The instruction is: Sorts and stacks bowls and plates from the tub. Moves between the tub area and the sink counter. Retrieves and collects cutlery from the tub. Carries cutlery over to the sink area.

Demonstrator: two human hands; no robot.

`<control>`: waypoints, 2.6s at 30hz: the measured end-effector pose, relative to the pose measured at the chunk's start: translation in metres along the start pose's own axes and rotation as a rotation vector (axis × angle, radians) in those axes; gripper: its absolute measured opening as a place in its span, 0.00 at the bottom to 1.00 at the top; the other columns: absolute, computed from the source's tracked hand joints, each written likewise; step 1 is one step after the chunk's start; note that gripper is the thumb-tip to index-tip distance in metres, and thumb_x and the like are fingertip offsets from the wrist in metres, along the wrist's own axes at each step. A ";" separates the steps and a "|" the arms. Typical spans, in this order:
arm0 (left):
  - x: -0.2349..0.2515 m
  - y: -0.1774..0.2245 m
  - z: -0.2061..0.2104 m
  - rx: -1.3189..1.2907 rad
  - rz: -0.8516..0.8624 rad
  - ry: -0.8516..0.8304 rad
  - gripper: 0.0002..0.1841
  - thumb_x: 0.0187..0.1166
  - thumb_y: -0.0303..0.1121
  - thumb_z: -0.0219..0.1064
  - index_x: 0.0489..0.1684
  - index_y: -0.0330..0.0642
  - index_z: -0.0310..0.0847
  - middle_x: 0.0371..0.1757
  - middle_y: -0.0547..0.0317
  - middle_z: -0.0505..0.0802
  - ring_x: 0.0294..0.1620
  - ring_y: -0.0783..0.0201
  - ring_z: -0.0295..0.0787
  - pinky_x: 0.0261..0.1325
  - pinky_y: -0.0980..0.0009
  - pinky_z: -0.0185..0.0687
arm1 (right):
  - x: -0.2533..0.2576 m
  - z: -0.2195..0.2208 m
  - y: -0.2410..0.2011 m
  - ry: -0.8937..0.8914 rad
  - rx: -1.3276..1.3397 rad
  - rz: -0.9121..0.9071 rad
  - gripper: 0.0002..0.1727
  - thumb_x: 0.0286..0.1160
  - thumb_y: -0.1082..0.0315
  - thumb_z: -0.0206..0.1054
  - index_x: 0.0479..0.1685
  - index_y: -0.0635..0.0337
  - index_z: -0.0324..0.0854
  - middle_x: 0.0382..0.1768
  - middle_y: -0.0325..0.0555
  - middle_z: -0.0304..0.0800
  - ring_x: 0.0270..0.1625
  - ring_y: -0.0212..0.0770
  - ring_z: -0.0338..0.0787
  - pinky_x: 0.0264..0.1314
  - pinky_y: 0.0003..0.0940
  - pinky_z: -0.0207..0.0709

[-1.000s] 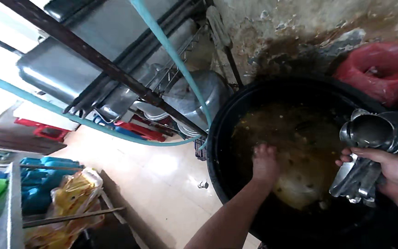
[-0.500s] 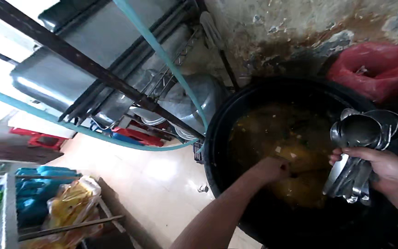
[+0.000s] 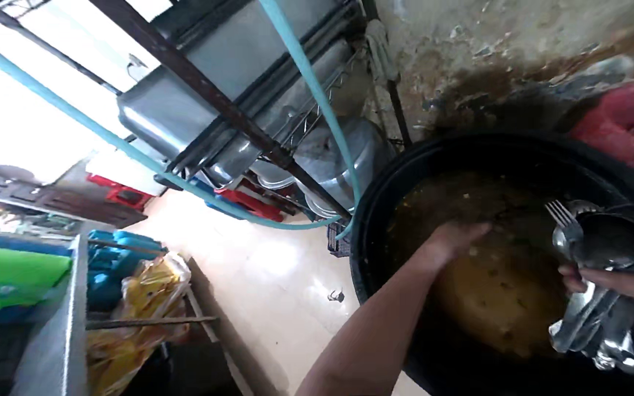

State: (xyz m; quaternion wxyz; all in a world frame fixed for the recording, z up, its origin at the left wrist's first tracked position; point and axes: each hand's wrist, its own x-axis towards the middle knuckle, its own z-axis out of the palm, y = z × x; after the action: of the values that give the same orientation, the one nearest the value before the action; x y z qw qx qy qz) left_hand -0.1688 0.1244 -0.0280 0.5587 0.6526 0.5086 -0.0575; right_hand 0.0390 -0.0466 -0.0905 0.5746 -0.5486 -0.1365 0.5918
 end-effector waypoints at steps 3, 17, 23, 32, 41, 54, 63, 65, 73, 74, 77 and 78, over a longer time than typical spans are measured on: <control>0.027 -0.084 0.027 0.098 -0.156 0.223 0.26 0.84 0.44 0.68 0.74 0.38 0.77 0.75 0.35 0.82 0.75 0.43 0.80 0.77 0.46 0.75 | 0.004 -0.003 0.004 0.080 0.105 -0.084 0.10 0.69 0.77 0.59 0.47 0.62 0.80 0.35 0.46 0.91 0.32 0.37 0.91 0.36 0.30 0.89; -0.011 -0.083 0.005 -0.765 -0.207 0.204 0.18 0.80 0.24 0.67 0.67 0.32 0.77 0.50 0.43 0.92 0.47 0.55 0.92 0.53 0.58 0.89 | 0.004 -0.002 0.002 0.115 0.128 -0.065 0.09 0.68 0.75 0.58 0.44 0.61 0.81 0.34 0.45 0.90 0.31 0.37 0.90 0.35 0.31 0.88; -0.083 -0.016 -0.023 -0.264 0.174 0.406 0.12 0.78 0.28 0.71 0.57 0.41 0.89 0.49 0.56 0.94 0.45 0.64 0.92 0.48 0.64 0.90 | 0.006 -0.005 0.003 0.118 0.124 -0.016 0.08 0.70 0.75 0.58 0.43 0.62 0.81 0.31 0.44 0.90 0.28 0.35 0.89 0.31 0.29 0.87; -0.017 -0.066 0.089 0.881 0.581 0.049 0.19 0.86 0.33 0.59 0.73 0.40 0.81 0.78 0.47 0.82 0.78 0.43 0.78 0.76 0.48 0.78 | 0.005 -0.003 0.004 0.147 0.152 -0.056 0.09 0.71 0.76 0.57 0.44 0.62 0.80 0.32 0.45 0.90 0.29 0.37 0.90 0.34 0.31 0.88; 0.045 -0.079 -0.005 0.350 0.013 0.474 0.29 0.87 0.50 0.61 0.80 0.41 0.74 0.80 0.38 0.78 0.78 0.41 0.78 0.78 0.43 0.76 | -0.002 0.005 -0.002 0.176 0.171 -0.047 0.08 0.75 0.80 0.55 0.43 0.66 0.80 0.32 0.49 0.90 0.30 0.39 0.90 0.34 0.31 0.88; -0.043 0.042 -0.051 0.095 0.380 0.592 0.10 0.84 0.34 0.68 0.53 0.42 0.92 0.48 0.55 0.95 0.49 0.60 0.92 0.57 0.54 0.87 | -0.003 0.015 -0.012 0.184 -0.038 0.184 0.18 0.71 0.77 0.71 0.60 0.67 0.76 0.38 0.49 0.92 0.36 0.40 0.92 0.41 0.35 0.87; -0.038 0.187 0.062 -0.079 0.608 0.431 0.13 0.85 0.39 0.67 0.53 0.41 0.89 0.45 0.52 0.93 0.45 0.61 0.92 0.51 0.57 0.90 | -0.006 0.020 -0.006 0.211 -0.148 0.316 0.19 0.67 0.75 0.75 0.57 0.66 0.80 0.39 0.48 0.93 0.37 0.42 0.92 0.42 0.40 0.87; -0.016 0.188 0.117 -0.093 0.539 0.245 0.13 0.87 0.37 0.64 0.55 0.38 0.88 0.46 0.47 0.93 0.44 0.55 0.91 0.49 0.53 0.90 | -0.025 0.021 -0.010 0.202 -0.188 0.215 0.15 0.74 0.73 0.70 0.58 0.68 0.79 0.39 0.48 0.90 0.37 0.39 0.88 0.39 0.38 0.83; 0.000 0.157 0.114 -0.019 0.658 0.072 0.21 0.91 0.30 0.57 0.80 0.38 0.74 0.82 0.44 0.77 0.81 0.50 0.74 0.81 0.51 0.72 | -0.018 0.021 0.001 0.409 -0.137 0.136 0.20 0.79 0.72 0.66 0.69 0.64 0.73 0.47 0.48 0.90 0.43 0.39 0.90 0.45 0.39 0.86; 0.011 0.145 0.087 -0.028 0.660 0.155 0.20 0.91 0.30 0.56 0.80 0.38 0.75 0.82 0.46 0.78 0.82 0.52 0.75 0.82 0.51 0.72 | -0.010 0.020 0.006 0.407 -0.089 0.079 0.20 0.74 0.76 0.68 0.66 0.66 0.74 0.40 0.48 0.91 0.36 0.39 0.91 0.40 0.37 0.87; 0.065 0.081 0.021 0.063 0.379 0.321 0.20 0.91 0.32 0.55 0.78 0.38 0.77 0.75 0.42 0.84 0.74 0.49 0.83 0.75 0.49 0.78 | -0.009 0.018 0.009 0.419 -0.061 -0.059 0.22 0.75 0.76 0.67 0.68 0.68 0.71 0.39 0.45 0.91 0.34 0.35 0.92 0.40 0.32 0.89; 0.085 0.059 0.007 0.230 0.257 0.316 0.19 0.91 0.32 0.56 0.77 0.37 0.77 0.74 0.40 0.85 0.73 0.45 0.83 0.74 0.46 0.78 | -0.012 0.018 0.009 0.424 -0.049 -0.105 0.21 0.75 0.76 0.67 0.67 0.69 0.72 0.40 0.45 0.91 0.35 0.35 0.92 0.42 0.32 0.90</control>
State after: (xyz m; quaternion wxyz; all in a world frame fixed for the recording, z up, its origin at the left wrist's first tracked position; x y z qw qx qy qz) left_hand -0.0819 0.1777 -0.0454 0.3967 0.7724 0.4925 0.0595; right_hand 0.0171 -0.0508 -0.0851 0.6069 -0.6667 -0.0553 0.4291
